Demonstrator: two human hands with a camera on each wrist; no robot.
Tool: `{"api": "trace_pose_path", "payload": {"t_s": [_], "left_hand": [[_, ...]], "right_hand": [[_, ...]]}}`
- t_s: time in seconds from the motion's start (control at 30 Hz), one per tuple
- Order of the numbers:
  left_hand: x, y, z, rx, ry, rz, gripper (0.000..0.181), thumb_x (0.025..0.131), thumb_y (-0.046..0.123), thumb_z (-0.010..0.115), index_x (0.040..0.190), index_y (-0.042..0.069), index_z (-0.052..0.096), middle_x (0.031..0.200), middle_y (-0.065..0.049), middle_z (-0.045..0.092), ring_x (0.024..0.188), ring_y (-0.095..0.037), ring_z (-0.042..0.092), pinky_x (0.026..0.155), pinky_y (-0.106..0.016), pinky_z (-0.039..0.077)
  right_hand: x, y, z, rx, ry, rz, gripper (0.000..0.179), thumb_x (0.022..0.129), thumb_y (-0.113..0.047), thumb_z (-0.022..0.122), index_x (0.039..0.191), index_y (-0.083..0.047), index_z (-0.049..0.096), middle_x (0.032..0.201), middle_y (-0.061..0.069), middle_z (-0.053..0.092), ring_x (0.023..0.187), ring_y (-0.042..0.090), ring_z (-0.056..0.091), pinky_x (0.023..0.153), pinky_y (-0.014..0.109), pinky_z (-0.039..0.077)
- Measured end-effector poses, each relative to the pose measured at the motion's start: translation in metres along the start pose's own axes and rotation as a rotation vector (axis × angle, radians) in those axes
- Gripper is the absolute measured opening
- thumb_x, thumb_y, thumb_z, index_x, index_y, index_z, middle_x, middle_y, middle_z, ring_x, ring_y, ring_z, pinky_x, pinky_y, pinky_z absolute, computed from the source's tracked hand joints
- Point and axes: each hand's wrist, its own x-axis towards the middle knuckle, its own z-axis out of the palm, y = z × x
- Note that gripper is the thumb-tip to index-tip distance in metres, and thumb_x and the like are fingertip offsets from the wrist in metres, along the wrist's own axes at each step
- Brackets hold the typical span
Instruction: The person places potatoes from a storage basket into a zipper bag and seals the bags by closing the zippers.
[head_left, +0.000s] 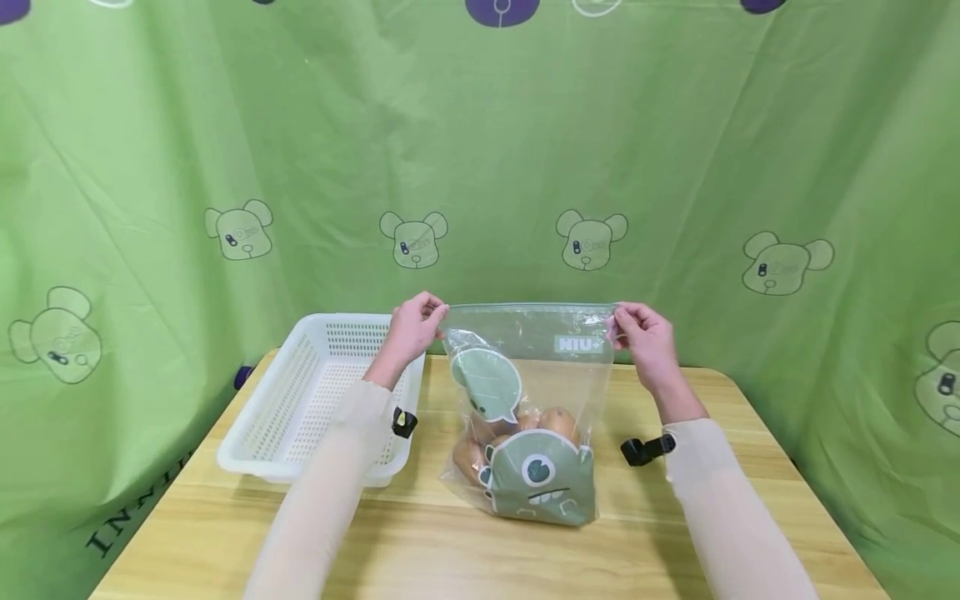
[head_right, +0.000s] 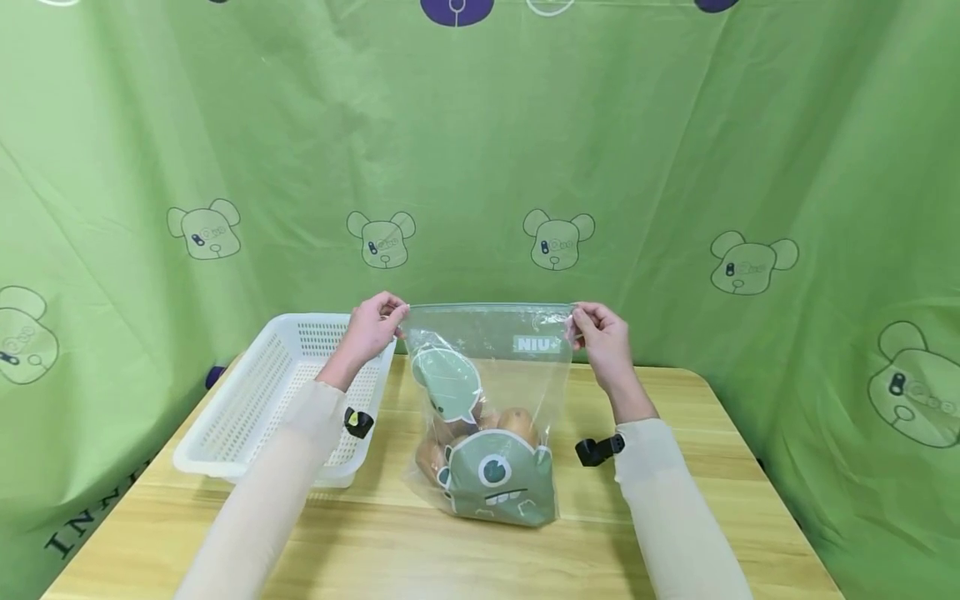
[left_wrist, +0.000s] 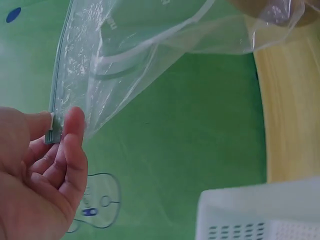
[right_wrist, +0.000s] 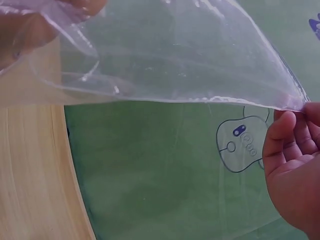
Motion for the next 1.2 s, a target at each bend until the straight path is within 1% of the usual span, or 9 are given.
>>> {"api": "trace_pose_path", "payload": {"t_s": [0.07,0.27,0.43,0.6,0.8,0.9,1.0,1.1,1.2], "left_hand": [[0.004,-0.003,0.004,-0.055,-0.001,-0.033,0.018,0.096,0.023,0.055,0.105,0.008,0.061,0.094,-0.006,0.066,0.076,-0.02,0.066,0.066,-0.033,0.054],[0.017,-0.012,0.013,-0.158,0.011,-0.099,0.022,0.093,0.02,0.06,0.108,0.004,0.063,0.093,-0.009,0.065,0.082,-0.02,0.065,0.077,-0.036,0.054],[0.029,-0.018,0.019,-0.215,0.01,-0.109,0.021,0.092,0.015,0.061,0.106,0.0,0.063,0.091,-0.013,0.064,0.083,-0.022,0.064,0.082,-0.037,0.054],[0.041,-0.023,0.021,-0.205,0.023,-0.104,0.02,0.093,0.017,0.061,0.106,0.002,0.063,0.09,-0.011,0.064,0.082,-0.021,0.064,0.078,-0.034,0.054],[0.054,-0.024,0.024,-0.174,0.054,-0.097,0.02,0.093,0.02,0.06,0.106,0.006,0.063,0.091,-0.008,0.063,0.084,-0.019,0.061,0.073,-0.03,0.053],[0.059,-0.024,0.026,-0.174,0.073,-0.089,0.021,0.093,0.021,0.06,0.107,0.006,0.063,0.093,-0.007,0.063,0.084,-0.019,0.061,0.074,-0.029,0.052],[0.064,-0.026,0.027,-0.195,0.081,-0.081,0.025,0.093,0.019,0.06,0.113,0.004,0.061,0.096,-0.008,0.064,0.086,-0.02,0.062,0.077,-0.03,0.052],[0.066,-0.029,0.027,-0.216,0.071,-0.086,0.032,0.093,0.016,0.06,0.121,0.001,0.057,0.102,-0.011,0.064,0.09,-0.022,0.063,0.084,-0.032,0.051],[0.065,-0.032,0.028,-0.235,0.047,-0.113,0.037,0.093,0.012,0.059,0.127,-0.001,0.053,0.111,-0.014,0.062,0.095,-0.024,0.063,0.089,-0.033,0.05]], "right_hand": [[0.003,0.003,-0.001,-0.01,0.001,0.014,0.008,0.092,-0.006,0.059,0.1,-0.004,0.062,0.079,0.003,0.063,0.063,0.009,0.057,0.052,0.016,0.049],[0.013,0.008,-0.002,-0.071,0.002,0.075,0.014,0.091,-0.007,0.062,0.104,-0.003,0.058,0.082,0.0,0.063,0.068,0.009,0.06,0.056,0.017,0.051],[0.027,0.014,-0.003,-0.163,0.043,0.115,0.021,0.091,-0.011,0.063,0.109,-0.001,0.058,0.085,0.001,0.062,0.072,0.009,0.06,0.056,0.018,0.051],[0.04,0.021,-0.002,-0.201,0.059,0.112,0.024,0.091,-0.011,0.062,0.111,0.0,0.057,0.085,0.0,0.063,0.071,0.008,0.061,0.056,0.019,0.052],[0.053,0.026,-0.002,-0.204,0.069,0.134,0.027,0.092,-0.011,0.061,0.115,0.001,0.056,0.089,0.002,0.062,0.072,0.009,0.061,0.057,0.019,0.052],[0.058,0.027,0.0,-0.216,0.087,0.139,0.028,0.092,-0.012,0.06,0.117,0.001,0.055,0.09,0.001,0.062,0.073,0.009,0.06,0.059,0.02,0.052],[0.062,0.028,0.0,-0.222,0.094,0.149,0.031,0.093,-0.011,0.06,0.12,0.002,0.054,0.091,0.001,0.063,0.074,0.009,0.06,0.061,0.021,0.053],[0.064,0.031,-0.001,-0.254,0.067,0.166,0.039,0.092,-0.012,0.06,0.128,0.0,0.05,0.098,0.003,0.063,0.079,0.009,0.06,0.068,0.022,0.053],[0.063,0.037,-0.004,-0.297,0.002,0.19,0.052,0.092,-0.014,0.061,0.139,-0.004,0.042,0.115,0.01,0.06,0.093,0.012,0.059,0.084,0.028,0.051]]}}
